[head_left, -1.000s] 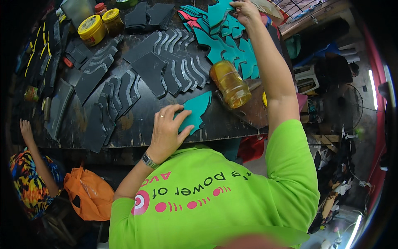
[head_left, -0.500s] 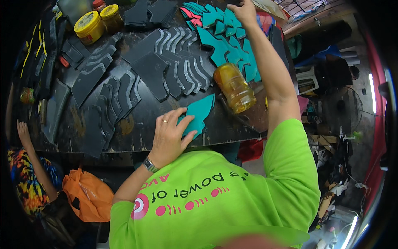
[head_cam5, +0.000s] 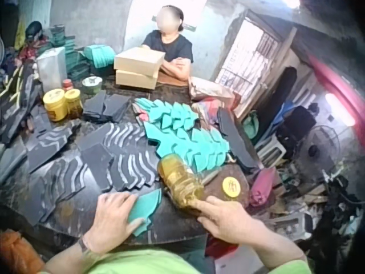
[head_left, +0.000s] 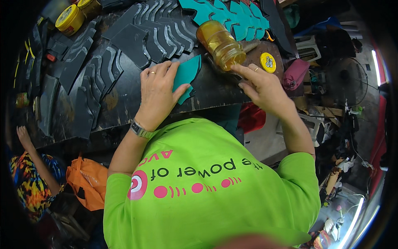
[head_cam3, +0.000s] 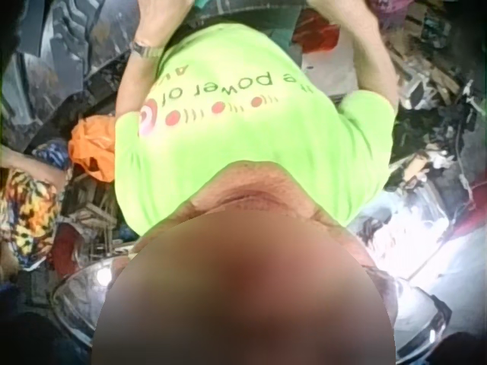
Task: The person repeatedly picks teal and black foam cutouts from a table, applies a viscous substance from a jar to the edges, and places them back. The person also closes the jar and sorts through the foam pieces.
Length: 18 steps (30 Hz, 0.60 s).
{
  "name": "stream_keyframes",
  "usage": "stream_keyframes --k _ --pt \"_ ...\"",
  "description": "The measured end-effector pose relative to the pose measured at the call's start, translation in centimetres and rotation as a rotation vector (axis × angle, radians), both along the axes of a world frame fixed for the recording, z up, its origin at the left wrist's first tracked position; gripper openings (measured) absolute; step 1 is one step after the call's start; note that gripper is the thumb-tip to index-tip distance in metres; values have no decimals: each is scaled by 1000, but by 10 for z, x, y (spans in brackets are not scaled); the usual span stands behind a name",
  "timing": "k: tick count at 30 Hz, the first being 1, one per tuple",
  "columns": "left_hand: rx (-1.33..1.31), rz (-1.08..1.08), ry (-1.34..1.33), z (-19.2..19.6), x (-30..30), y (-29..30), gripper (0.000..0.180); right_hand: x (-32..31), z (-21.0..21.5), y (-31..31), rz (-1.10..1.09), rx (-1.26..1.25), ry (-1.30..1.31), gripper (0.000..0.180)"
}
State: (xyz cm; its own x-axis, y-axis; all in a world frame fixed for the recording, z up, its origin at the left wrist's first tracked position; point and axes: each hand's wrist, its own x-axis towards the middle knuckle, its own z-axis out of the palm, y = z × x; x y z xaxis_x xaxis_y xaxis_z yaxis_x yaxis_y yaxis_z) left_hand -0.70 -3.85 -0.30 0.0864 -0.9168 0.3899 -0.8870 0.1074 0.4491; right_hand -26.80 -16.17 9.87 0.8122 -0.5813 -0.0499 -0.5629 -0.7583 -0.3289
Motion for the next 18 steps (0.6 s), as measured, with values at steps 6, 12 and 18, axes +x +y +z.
stream_keyframes --k 6,12,18 --pt "79 19 59 -4 -8 -5 67 -2 -48 18 -123 -193 43 74" --pt "-7 25 182 1 -8 -8 57 -1 -39 24 -109 -317 85 57" --pt "18 -47 682 15 8 -8 27 -4 13 21 -71 -88 -390 34"
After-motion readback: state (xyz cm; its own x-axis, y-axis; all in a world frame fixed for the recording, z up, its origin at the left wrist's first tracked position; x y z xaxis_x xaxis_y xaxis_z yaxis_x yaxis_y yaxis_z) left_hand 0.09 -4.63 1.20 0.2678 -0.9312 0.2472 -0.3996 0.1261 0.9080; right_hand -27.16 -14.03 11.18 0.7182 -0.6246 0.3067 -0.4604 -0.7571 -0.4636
